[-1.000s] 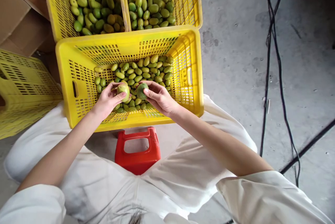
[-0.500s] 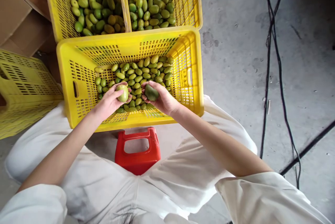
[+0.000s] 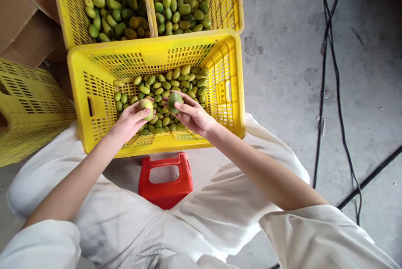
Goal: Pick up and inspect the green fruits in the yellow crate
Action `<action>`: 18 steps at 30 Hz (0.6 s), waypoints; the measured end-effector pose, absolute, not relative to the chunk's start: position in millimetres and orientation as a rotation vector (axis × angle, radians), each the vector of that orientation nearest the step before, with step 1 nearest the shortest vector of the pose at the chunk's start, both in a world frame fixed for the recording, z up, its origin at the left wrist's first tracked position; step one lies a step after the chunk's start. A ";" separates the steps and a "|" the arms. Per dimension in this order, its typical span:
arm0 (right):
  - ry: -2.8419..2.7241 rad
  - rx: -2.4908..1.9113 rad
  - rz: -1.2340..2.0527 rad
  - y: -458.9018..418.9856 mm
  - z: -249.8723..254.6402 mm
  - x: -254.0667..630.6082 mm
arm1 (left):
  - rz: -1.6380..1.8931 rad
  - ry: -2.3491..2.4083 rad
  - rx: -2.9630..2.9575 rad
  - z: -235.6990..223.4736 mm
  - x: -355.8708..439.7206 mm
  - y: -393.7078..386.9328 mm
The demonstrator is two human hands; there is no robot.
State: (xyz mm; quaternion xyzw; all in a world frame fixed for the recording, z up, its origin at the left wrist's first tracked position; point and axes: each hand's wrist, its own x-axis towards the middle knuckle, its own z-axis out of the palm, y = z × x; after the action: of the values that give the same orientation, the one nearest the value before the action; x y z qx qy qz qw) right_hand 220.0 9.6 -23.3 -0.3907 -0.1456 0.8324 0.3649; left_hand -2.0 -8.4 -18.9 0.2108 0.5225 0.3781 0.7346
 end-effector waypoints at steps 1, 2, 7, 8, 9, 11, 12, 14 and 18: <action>-0.369 -1.003 2.144 9.5 -22.8 220.3 | 0.823 1.151 0.463 -18.7 -1.6 -8.2; -0.363 -1.001 2.151 9.4 -22.6 220.5 | 0.812 1.151 0.463 -18.2 -1.2 -7.9; -0.355 -1.007 2.170 9.5 -26.3 221.7 | 0.780 1.139 0.455 -16.4 -0.6 -6.9; -0.348 -1.010 2.165 10.0 -27.1 221.9 | 0.774 1.127 0.438 -16.4 -1.0 -6.6; -0.336 -1.012 2.163 10.8 -27.7 222.0 | 0.765 1.113 0.418 -16.2 -1.4 -6.1; -0.313 -1.005 2.171 12.5 -27.6 222.2 | 0.740 1.088 0.386 -15.2 -2.0 -5.4; -0.307 -0.998 2.178 13.0 -27.1 222.2 | 0.730 1.080 0.383 -14.4 -2.2 -5.3; -0.313 -0.994 2.178 13.1 -25.8 221.9 | 0.724 1.073 0.407 -13.2 -2.4 -5.5; -0.359 -1.008 2.154 9.1 -27.1 220.6 | 0.755 1.118 0.514 -15.1 -3.2 -6.5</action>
State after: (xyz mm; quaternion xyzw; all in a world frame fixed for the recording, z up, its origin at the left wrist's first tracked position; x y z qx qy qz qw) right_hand 220.6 9.1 -27.1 -0.3910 -0.1393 0.8355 0.3602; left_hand -3.2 -6.5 -15.1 0.2355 0.5115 0.3454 0.7507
